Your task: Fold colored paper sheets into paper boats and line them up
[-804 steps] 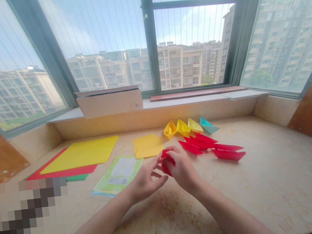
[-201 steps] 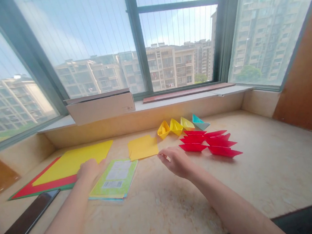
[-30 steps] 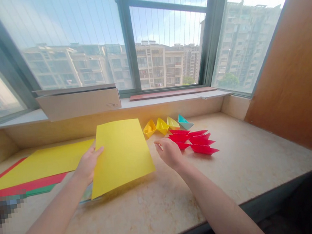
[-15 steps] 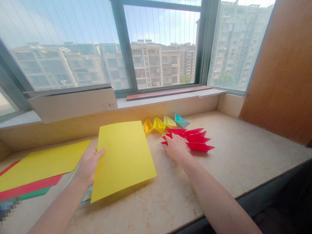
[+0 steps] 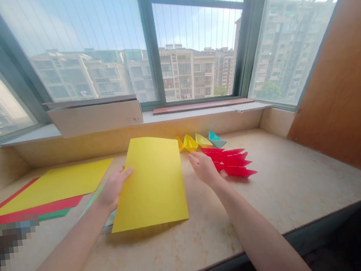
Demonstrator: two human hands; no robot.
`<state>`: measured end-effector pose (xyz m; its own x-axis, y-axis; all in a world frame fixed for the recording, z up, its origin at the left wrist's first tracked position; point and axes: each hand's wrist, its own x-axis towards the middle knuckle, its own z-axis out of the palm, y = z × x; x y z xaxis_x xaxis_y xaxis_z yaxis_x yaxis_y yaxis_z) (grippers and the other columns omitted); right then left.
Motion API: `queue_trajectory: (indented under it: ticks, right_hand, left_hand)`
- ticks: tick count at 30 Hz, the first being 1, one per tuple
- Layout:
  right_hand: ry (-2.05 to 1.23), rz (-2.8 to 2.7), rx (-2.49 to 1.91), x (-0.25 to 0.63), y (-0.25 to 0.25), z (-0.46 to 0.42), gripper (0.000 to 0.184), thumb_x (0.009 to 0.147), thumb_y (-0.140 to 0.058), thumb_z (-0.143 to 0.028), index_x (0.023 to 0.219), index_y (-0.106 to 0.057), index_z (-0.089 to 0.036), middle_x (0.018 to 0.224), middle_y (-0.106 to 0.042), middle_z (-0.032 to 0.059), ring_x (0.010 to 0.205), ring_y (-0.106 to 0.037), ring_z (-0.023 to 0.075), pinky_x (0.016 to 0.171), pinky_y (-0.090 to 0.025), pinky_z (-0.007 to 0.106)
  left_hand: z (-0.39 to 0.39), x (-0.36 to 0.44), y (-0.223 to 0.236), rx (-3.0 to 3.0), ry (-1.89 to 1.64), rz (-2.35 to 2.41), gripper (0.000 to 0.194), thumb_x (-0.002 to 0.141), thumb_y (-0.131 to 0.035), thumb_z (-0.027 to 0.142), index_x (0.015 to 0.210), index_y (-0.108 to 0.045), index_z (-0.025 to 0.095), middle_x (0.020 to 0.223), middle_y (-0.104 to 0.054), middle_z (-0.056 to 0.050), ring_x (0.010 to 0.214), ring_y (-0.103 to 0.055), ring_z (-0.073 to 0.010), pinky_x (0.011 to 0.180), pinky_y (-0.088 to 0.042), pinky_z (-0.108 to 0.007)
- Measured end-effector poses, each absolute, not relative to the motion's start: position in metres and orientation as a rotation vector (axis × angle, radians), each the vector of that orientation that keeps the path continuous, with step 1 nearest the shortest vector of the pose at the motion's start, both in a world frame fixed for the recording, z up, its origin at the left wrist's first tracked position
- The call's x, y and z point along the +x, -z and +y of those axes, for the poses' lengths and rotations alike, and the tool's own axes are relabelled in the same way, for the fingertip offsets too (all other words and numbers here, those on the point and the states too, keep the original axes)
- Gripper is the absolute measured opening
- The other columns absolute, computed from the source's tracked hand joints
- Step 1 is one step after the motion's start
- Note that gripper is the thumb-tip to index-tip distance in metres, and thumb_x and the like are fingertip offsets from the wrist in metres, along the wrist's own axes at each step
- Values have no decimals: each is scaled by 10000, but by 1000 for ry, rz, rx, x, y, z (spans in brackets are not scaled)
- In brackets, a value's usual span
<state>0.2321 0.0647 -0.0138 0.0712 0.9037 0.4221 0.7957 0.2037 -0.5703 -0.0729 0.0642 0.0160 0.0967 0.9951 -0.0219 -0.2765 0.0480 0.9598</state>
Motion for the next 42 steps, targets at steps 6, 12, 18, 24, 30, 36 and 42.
queue_trajectory:
  ticks: [6,12,18,24,30,36,42]
  right_hand:
    - [-903,-1474,-1248,220,2,54,546,989,-281,-548,1088,-676,-184,858,-752,84,766,-725,215,647,-560,296]
    - [-1214,-1155,-1147,236,-9,49,233,848,-571,-285,1015,-698,-185,878,-771,80,754,-743,224,574,-581,270]
    - [-1317,-1096,-1142,243,5,56,197,822,-695,-312,952,-715,-164,891,-773,103,735,-748,247,631,-614,324]
    - [-1260,-1117,-1096,237,3,53,179,868,-660,-327,959,-719,-185,894,-777,84,755,-753,244,633,-623,332]
    - [-1344,-1202,-1112,234,1,49,205,846,-694,-335,957,-727,-166,949,-773,99,805,-749,238,709,-612,314]
    - [-1379,-1259,-1081,231,4,49,215,802,-726,-326,947,-722,-167,906,-776,87,805,-747,246,730,-609,337]
    - [-977,-916,-1144,246,1,56,178,817,-648,-301,974,-678,-221,906,-761,68,740,-736,239,617,-607,333]
  left_hand:
    - [55,-64,-18,1131,-1113,772,489,786,-723,297,1227,-533,210,1133,-722,-97,957,-722,-255,812,-589,-379]
    - [50,-58,-4,1364,-880,965,408,808,-691,358,1165,-597,185,1073,-736,-107,862,-724,-225,660,-550,-286]
    - [48,-55,4,1405,-739,1056,324,826,-637,460,929,-681,156,847,-751,-86,671,-702,-189,596,-520,-284]
    - [55,-56,10,1382,-851,1094,306,823,-653,439,941,-618,158,838,-735,-70,669,-693,-168,588,-518,-258]
    - [65,-60,16,1390,-998,1164,403,861,-609,436,1160,-510,183,873,-736,-72,703,-705,-179,582,-525,-259]
    - [68,-60,20,1586,-967,1269,344,897,-531,425,1126,-546,169,888,-740,-95,719,-717,-215,607,-551,-308]
    - [79,-75,24,1993,-941,1511,297,861,-558,324,1081,-659,151,1248,-647,-175,1240,-546,-321,1079,-374,-449]
